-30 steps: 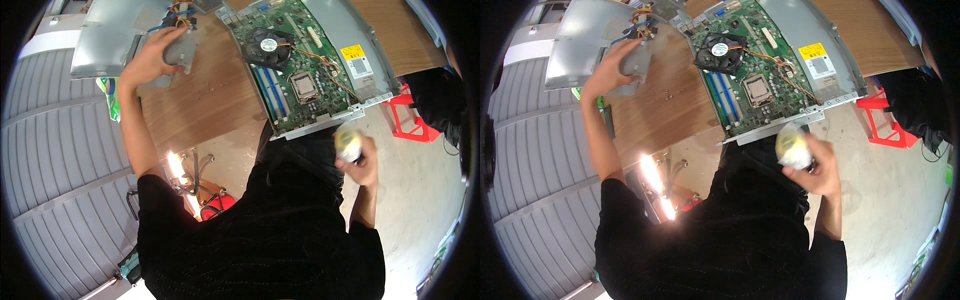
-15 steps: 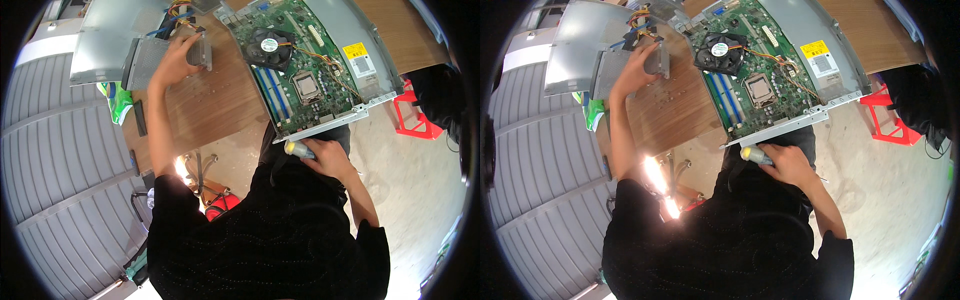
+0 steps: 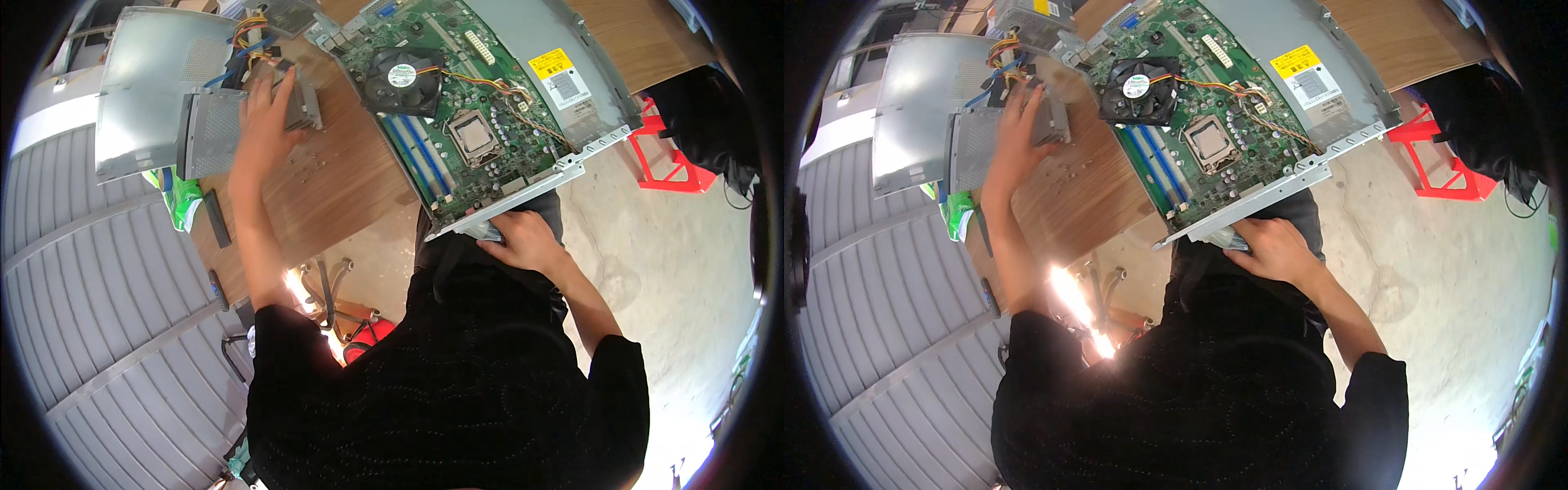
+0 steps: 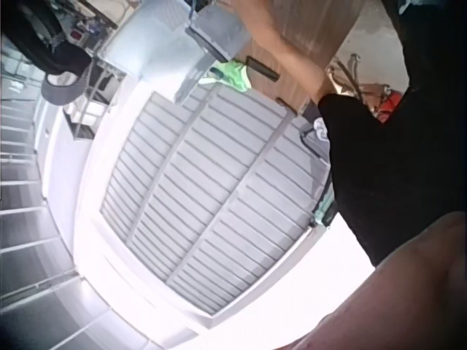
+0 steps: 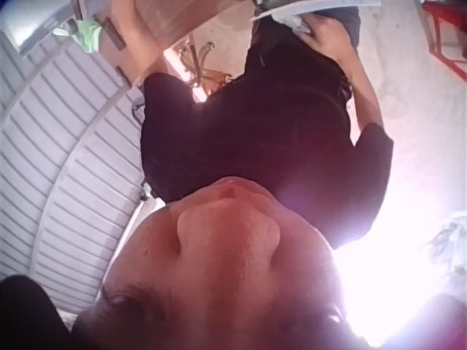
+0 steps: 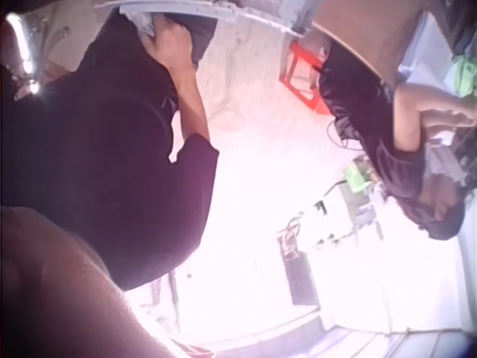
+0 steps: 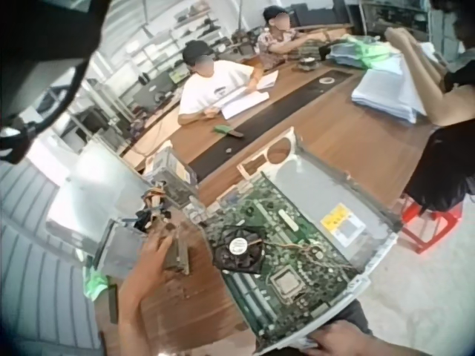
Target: The person disassembles a computer by removing internal components. The person uses a screwdriver to remove screws from the power supply and heat sink, detaches the cooling fan from the chassis, and unplugs various cables from the motherboard.
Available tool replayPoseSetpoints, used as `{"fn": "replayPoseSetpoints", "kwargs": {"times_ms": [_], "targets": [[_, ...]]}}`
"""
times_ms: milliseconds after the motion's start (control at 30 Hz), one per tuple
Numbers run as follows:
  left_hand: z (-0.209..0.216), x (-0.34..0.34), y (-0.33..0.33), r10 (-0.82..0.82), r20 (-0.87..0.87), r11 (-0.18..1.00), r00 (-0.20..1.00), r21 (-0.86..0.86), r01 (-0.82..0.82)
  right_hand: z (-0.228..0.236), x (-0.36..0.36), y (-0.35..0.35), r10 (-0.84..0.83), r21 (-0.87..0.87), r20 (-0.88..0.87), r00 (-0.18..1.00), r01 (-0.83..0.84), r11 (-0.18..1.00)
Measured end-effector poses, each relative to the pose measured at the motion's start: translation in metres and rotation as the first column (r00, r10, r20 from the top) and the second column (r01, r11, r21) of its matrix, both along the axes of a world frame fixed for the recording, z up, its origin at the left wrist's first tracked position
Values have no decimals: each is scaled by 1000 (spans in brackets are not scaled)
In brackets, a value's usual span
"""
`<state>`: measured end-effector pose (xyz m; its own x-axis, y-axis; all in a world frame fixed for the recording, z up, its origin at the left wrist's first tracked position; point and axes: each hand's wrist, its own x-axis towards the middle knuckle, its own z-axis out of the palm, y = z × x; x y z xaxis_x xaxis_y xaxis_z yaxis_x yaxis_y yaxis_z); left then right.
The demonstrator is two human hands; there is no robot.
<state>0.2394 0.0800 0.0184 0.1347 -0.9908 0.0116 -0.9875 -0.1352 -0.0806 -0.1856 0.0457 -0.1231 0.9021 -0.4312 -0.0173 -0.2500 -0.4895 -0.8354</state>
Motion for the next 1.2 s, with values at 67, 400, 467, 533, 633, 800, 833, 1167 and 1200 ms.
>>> {"fn": "replayPoseSetpoints", "kwargs": {"times_ms": [67, 400, 467, 533, 633, 800, 833, 1167, 1200], "targets": [[14, -37, -4, 0, 99, 1000, 995, 6, -1, -1, 0, 0, -15, -17, -9, 1000, 15, 1000], [7, -90, -71, -403, -417, 888, 815, 39, 459, -1, 2, -1, -13, 8, -69, 998, 13, 1000], [-2, -79, -85, -371, -441, 894, 817, 69, 443, -1, 2, -3, -14, 21, -44, 999, 15, 1000], [-3, -76, -93, -274, -529, 894, 803, 169, 416, 2, 3, -3, -22, 28, -45, 999, 24, 999], [4, -82, -90, -294, -516, 901, 805, 131, 413, 0, 2, -1, -46, 20, -26, 999, 46, 999], [30, -109, -69, -420, -167, 906, 892, -140, 400, 8, 3, -5, -37, 70, -53, 998, 41, 997], [33, -115, -64, -431, -196, 897, 881, -199, 394, 7, 3, -5, -37, 62, -43, 998, 40, 997], [46, -141, -100, -618, -98, 781, 780, -194, 594, -1, 4, -4, -37, 43, -45, 998, 39, 998], [53, -151, -112, -617, -105, 782, 780, -200, 591, 0, 6, -4, -32, 30, -54, 998, 33, 999]]}}
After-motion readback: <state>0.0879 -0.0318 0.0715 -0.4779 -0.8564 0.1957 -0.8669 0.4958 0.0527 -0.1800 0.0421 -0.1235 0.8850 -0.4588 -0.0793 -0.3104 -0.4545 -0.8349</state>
